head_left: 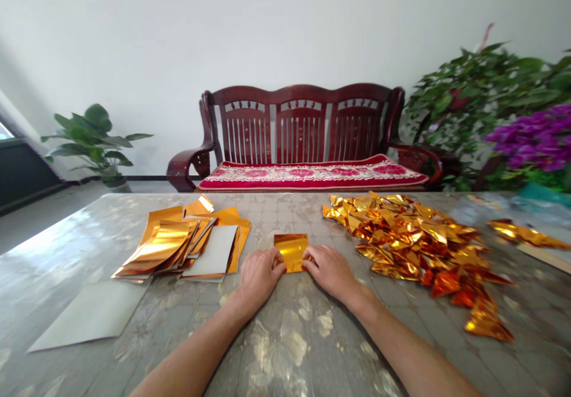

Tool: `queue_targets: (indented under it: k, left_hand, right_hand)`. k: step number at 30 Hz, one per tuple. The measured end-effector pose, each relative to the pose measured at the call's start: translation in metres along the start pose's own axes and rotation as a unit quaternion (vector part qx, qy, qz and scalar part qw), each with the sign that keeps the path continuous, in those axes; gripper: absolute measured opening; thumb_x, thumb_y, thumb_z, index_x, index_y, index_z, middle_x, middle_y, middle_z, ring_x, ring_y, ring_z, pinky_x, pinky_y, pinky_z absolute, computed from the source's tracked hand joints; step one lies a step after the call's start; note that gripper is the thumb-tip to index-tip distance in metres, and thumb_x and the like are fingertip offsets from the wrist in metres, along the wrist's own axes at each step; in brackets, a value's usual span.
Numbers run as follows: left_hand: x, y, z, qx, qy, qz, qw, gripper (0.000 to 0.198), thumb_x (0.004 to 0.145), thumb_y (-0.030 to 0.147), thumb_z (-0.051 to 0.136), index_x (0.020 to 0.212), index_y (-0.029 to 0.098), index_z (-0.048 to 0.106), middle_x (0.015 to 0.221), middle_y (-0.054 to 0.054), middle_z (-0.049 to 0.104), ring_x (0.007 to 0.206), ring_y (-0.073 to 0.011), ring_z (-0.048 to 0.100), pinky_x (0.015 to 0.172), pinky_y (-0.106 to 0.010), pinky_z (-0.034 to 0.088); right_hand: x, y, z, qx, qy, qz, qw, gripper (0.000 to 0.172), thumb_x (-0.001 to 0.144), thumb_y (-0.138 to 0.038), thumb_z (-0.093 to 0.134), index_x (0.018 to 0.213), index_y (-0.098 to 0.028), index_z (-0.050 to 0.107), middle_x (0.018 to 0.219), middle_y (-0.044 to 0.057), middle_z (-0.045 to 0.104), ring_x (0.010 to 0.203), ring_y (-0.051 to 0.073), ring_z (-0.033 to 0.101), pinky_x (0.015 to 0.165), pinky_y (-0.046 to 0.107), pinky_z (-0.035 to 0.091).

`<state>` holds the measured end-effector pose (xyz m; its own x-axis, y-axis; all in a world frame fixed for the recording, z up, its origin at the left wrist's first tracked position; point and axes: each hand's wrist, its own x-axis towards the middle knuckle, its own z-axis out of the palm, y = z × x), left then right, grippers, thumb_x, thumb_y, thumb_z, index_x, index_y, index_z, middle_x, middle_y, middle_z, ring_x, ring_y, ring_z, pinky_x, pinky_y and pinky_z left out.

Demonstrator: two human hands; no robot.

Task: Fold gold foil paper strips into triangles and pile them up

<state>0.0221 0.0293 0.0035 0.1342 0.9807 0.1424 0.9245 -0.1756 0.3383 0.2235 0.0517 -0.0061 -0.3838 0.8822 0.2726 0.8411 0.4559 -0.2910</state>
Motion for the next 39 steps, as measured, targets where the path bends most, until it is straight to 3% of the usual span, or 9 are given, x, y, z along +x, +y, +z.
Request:
queue_targets:
  k: [6, 9, 12, 17, 28, 34, 39]
  left_hand:
    - [-0.003, -0.002, 0.005, 0.016, 0.061, 0.114, 0.992, 0.012, 0.091, 0.025, 0.057, 0.093, 0.024, 0.069, 0.095, -0.004, 0.066, 0.094, -0.0211, 0.057, 0.081, -0.031, 0.041]
    - [-0.007, -0.002, 0.008, 0.021, 0.036, 0.184, 0.982, 0.022, 0.095, 0.023, 0.05, 0.092, 0.026, 0.071, 0.091, -0.003, 0.065, 0.092, -0.0197, 0.056, 0.08, -0.03, 0.043]
    - [-0.014, 0.003, 0.009, 0.036, 0.018, 0.211, 0.977, 0.024, 0.096, 0.02, 0.047, 0.094, 0.025, 0.07, 0.092, -0.003, 0.064, 0.09, -0.0189, 0.056, 0.08, -0.029, 0.044]
    - [-0.025, 0.018, 0.006, 0.075, 0.002, 0.22, 0.973, 0.018, 0.093, 0.017, 0.048, 0.096, 0.022, 0.065, 0.093, -0.004, 0.062, 0.087, -0.0192, 0.055, 0.079, -0.03, 0.046]
    - [-0.051, 0.015, 0.008, 0.153, 0.0, 0.231, 0.961, 0.016, 0.094, 0.014, 0.047, 0.092, 0.019, 0.061, 0.09, -0.005, 0.062, 0.085, -0.0229, 0.057, 0.076, -0.038, 0.049]
    - [-0.057, 0.024, 0.008, 0.131, -0.019, 0.229, 0.964, 0.019, 0.096, 0.016, 0.044, 0.091, 0.02, 0.062, 0.088, -0.005, 0.061, 0.086, -0.0223, 0.057, 0.078, -0.037, 0.05]
    - [-0.056, 0.033, 0.01, 0.078, -0.04, 0.188, 0.978, 0.017, 0.096, 0.018, 0.044, 0.098, 0.021, 0.061, 0.099, -0.005, 0.06, 0.092, -0.0203, 0.058, 0.084, -0.033, 0.051]
  right_hand:
    - [-0.002, 0.001, 0.003, -0.011, 0.017, 0.006, 1.0, 0.004, 0.087, -0.027, 0.061, 0.087, -0.024, 0.062, 0.087, 0.002, 0.067, 0.087, 0.02, 0.059, 0.071, 0.03, 0.036]
    - [-0.003, 0.0, 0.003, -0.027, 0.038, 0.001, 0.999, 0.005, 0.087, -0.028, 0.062, 0.088, -0.023, 0.061, 0.092, 0.004, 0.065, 0.09, 0.021, 0.056, 0.076, 0.031, 0.037]
    - [-0.005, -0.003, 0.003, -0.048, 0.053, 0.02, 0.997, 0.012, 0.086, -0.027, 0.062, 0.096, -0.022, 0.061, 0.097, 0.006, 0.063, 0.094, 0.023, 0.054, 0.08, 0.033, 0.038]
    - [-0.01, -0.014, 0.003, -0.071, 0.051, 0.055, 0.995, 0.03, 0.084, -0.04, 0.066, 0.108, -0.022, 0.061, 0.105, 0.009, 0.06, 0.099, 0.027, 0.051, 0.083, 0.038, 0.037]
    - [-0.008, 0.001, 0.0, -0.116, 0.033, 0.077, 0.99, 0.029, 0.088, -0.038, 0.063, 0.113, -0.023, 0.06, 0.108, 0.008, 0.06, 0.101, 0.026, 0.05, 0.085, 0.037, 0.035]
    - [-0.002, 0.023, -0.002, -0.097, 0.064, 0.096, 0.989, 0.017, 0.094, -0.029, 0.054, 0.105, -0.021, 0.064, 0.104, 0.007, 0.064, 0.099, 0.024, 0.053, 0.084, 0.034, 0.036]
    - [-0.007, 0.019, -0.01, -0.027, 0.042, 0.102, 0.994, 0.036, 0.1, -0.034, 0.039, 0.081, -0.022, 0.067, 0.089, 0.005, 0.065, 0.09, 0.019, 0.055, 0.083, 0.032, 0.036]
